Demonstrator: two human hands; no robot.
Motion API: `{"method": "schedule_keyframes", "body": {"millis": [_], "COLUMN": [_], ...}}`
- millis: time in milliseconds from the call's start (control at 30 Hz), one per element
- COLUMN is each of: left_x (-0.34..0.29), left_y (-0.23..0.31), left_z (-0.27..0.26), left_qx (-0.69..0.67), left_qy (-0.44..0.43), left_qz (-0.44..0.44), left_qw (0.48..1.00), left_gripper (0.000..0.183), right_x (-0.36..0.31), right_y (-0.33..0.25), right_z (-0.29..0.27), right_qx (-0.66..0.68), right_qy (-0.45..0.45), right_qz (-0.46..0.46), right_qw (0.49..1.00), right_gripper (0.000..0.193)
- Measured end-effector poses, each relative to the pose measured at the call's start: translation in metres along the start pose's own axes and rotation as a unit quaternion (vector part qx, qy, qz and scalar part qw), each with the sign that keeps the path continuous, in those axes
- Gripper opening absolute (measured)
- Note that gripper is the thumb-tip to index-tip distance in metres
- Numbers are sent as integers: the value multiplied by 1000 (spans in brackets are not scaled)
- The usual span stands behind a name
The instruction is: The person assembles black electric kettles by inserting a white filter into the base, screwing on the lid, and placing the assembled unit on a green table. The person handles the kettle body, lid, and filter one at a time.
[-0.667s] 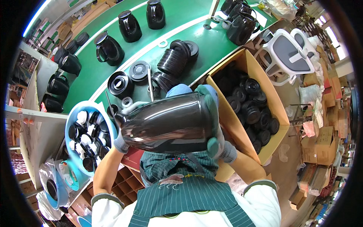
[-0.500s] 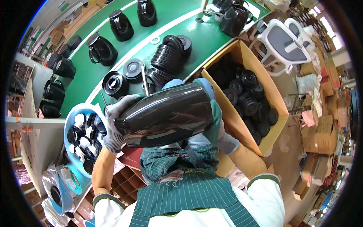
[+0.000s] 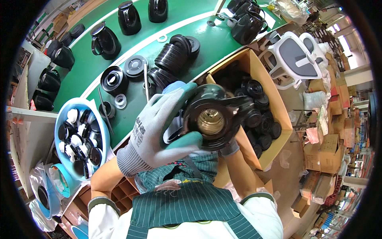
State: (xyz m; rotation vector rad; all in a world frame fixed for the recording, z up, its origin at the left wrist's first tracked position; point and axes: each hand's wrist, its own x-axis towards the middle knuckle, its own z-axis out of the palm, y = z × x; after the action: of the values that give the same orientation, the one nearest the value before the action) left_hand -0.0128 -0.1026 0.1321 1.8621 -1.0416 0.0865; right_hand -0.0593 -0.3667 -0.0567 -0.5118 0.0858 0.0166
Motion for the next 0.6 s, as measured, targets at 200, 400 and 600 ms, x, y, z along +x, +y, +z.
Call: {"method": "schedule_keyframes", "body": {"millis": [200, 400, 600], "left_x": [11, -10, -120], "left_y": [2, -12, -112], "left_z": [10, 11, 37], "left_qx": [26, -44, 0], "left_qy": [18, -26, -61], "left_qz": [40, 23, -158], "left_qw": [999, 998, 986], "left_gripper": [89, 89, 53], "right_x": [-1, 9, 18], "right_y": [-11, -40, -69], "right_z": [-5, 27, 89], "right_qx": [29, -211, -603], "right_qy": [13, -65, -290], "right_qz": [-4, -90, 54], "right_qw": [999, 971, 741], "right_gripper": [60, 69, 90]}}
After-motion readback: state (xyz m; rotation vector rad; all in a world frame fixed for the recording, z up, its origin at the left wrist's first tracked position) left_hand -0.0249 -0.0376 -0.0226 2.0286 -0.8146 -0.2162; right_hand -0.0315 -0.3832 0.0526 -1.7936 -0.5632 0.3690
